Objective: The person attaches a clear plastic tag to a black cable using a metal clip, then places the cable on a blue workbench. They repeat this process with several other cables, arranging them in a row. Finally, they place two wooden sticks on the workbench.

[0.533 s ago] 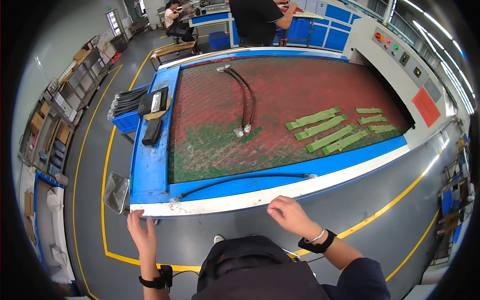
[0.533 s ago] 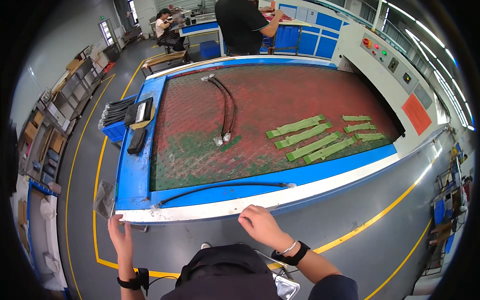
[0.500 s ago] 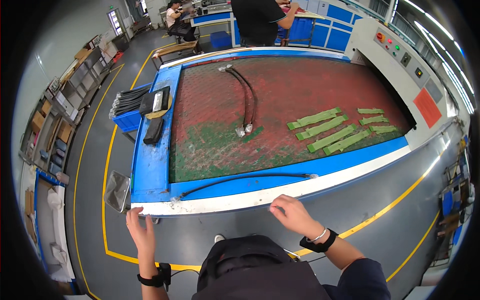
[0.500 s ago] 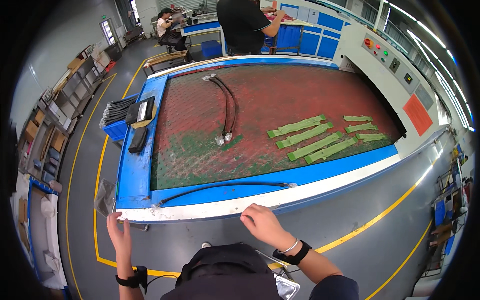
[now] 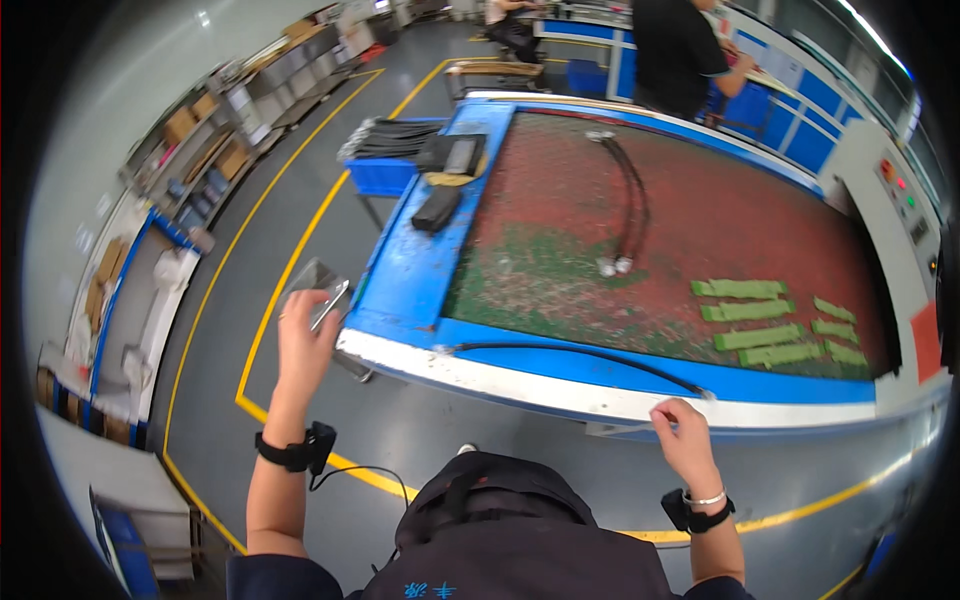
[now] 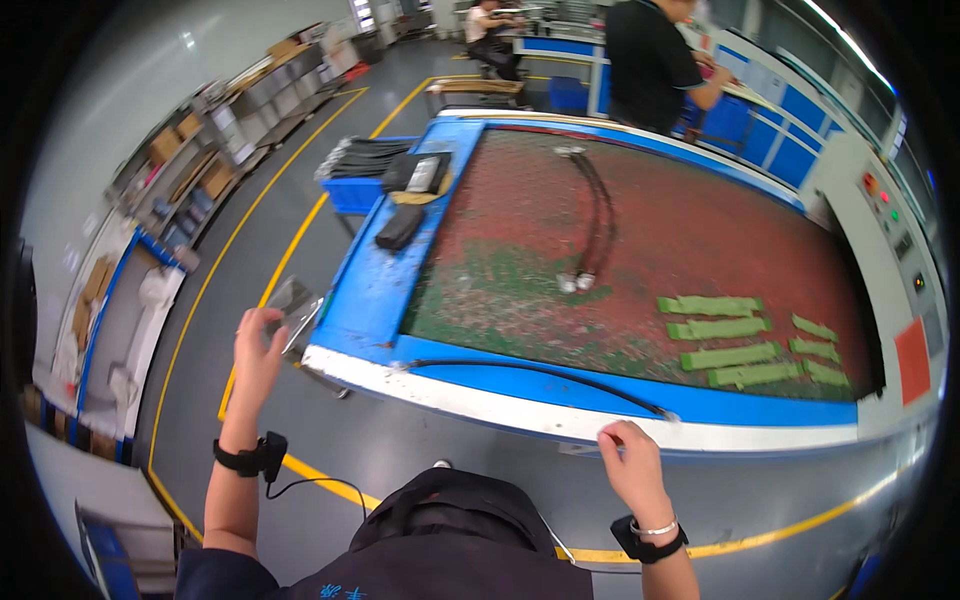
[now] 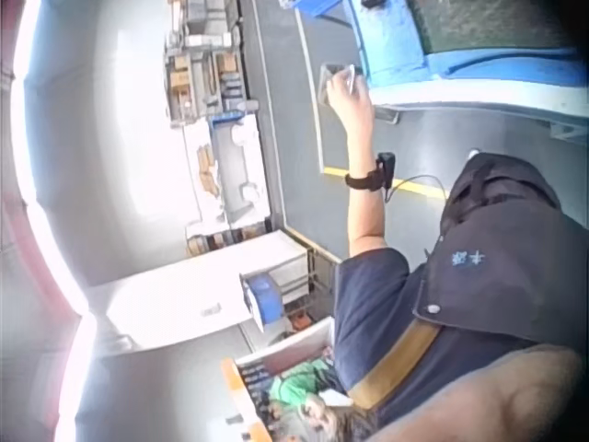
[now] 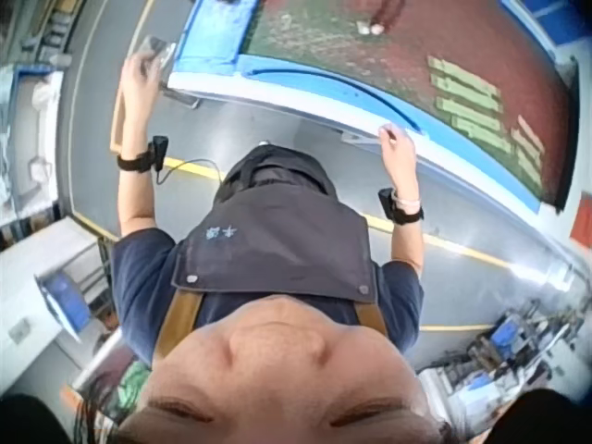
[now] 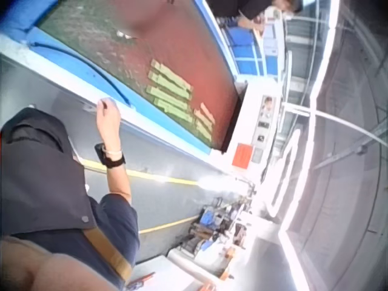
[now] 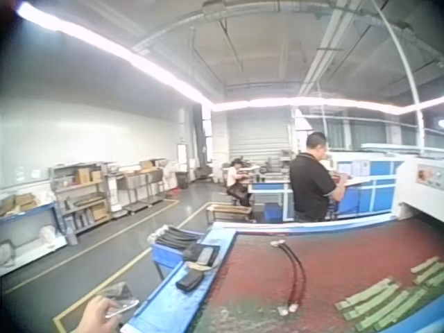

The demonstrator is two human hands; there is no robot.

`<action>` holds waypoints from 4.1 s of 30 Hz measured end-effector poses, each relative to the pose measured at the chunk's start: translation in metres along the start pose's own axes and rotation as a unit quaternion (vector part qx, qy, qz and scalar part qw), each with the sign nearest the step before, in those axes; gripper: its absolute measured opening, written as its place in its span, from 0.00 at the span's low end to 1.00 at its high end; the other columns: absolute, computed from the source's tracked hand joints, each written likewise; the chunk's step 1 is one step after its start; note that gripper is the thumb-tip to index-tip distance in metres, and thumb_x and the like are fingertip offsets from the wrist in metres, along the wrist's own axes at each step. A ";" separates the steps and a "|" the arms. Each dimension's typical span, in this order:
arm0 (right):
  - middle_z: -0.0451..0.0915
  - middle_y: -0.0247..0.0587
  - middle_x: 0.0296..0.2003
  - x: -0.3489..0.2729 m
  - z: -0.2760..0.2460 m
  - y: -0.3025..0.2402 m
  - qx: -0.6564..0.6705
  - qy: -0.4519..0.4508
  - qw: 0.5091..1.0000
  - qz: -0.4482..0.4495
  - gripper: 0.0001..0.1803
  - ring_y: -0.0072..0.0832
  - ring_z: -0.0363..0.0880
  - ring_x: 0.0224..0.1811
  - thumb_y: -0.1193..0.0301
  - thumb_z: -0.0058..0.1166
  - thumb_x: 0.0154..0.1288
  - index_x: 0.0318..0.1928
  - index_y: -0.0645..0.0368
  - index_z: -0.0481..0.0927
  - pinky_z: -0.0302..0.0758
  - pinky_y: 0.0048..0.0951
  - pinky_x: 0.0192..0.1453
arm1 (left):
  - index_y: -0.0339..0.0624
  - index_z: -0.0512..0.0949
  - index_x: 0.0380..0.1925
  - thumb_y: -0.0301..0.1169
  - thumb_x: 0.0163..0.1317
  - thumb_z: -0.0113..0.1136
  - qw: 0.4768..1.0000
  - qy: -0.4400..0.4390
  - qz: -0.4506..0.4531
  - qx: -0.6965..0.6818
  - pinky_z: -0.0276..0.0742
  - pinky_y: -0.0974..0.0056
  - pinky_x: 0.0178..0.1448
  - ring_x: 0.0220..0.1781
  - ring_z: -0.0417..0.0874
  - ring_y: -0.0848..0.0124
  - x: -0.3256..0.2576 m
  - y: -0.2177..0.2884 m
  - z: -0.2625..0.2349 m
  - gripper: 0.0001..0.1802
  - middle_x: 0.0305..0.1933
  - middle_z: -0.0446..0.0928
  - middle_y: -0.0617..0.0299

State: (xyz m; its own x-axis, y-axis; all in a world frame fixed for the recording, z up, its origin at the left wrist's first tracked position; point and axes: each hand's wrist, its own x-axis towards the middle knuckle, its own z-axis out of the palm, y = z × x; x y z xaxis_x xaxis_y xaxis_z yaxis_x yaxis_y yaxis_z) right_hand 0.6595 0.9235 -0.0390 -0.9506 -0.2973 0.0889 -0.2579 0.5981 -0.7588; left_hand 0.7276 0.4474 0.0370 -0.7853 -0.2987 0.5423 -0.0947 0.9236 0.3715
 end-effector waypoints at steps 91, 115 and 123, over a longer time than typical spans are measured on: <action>0.75 0.45 0.44 0.369 0.207 0.003 -0.328 0.315 0.715 0.532 0.21 0.46 0.72 0.50 0.69 0.59 0.50 0.47 0.58 0.75 0.70 0.42 0.54 | 0.39 0.73 0.42 0.35 0.50 0.61 0.662 -0.390 0.634 -0.089 0.74 0.51 0.51 0.50 0.76 0.49 0.639 0.046 0.690 0.20 0.47 0.74 0.46; 0.74 0.42 0.36 0.379 0.212 0.049 -0.368 0.374 0.653 0.546 0.09 0.42 0.73 0.44 0.70 0.58 0.50 0.35 0.55 0.80 0.71 0.40 0.48 | 0.47 0.80 0.41 0.37 0.56 0.58 0.710 -0.379 0.584 -0.105 0.75 0.52 0.50 0.50 0.77 0.54 0.556 0.109 0.736 0.14 0.49 0.72 0.50; 0.75 0.42 0.33 0.375 0.216 0.054 -0.378 0.411 0.647 0.519 0.05 0.42 0.74 0.42 0.73 0.57 0.50 0.31 0.57 0.80 0.72 0.40 0.46 | 0.46 0.79 0.38 0.30 0.53 0.56 0.733 -0.385 0.547 -0.124 0.75 0.52 0.51 0.48 0.78 0.55 0.540 0.111 0.737 0.12 0.45 0.73 0.51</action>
State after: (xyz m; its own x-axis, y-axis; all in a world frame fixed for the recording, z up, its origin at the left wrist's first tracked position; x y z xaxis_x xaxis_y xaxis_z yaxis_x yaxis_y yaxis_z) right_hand 0.3264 0.6831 -0.1859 -0.3698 0.8673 0.3332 0.8785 0.4432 -0.1786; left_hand -0.1581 0.5661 -0.1840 -0.4292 0.9006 0.0678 0.8888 0.4079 0.2089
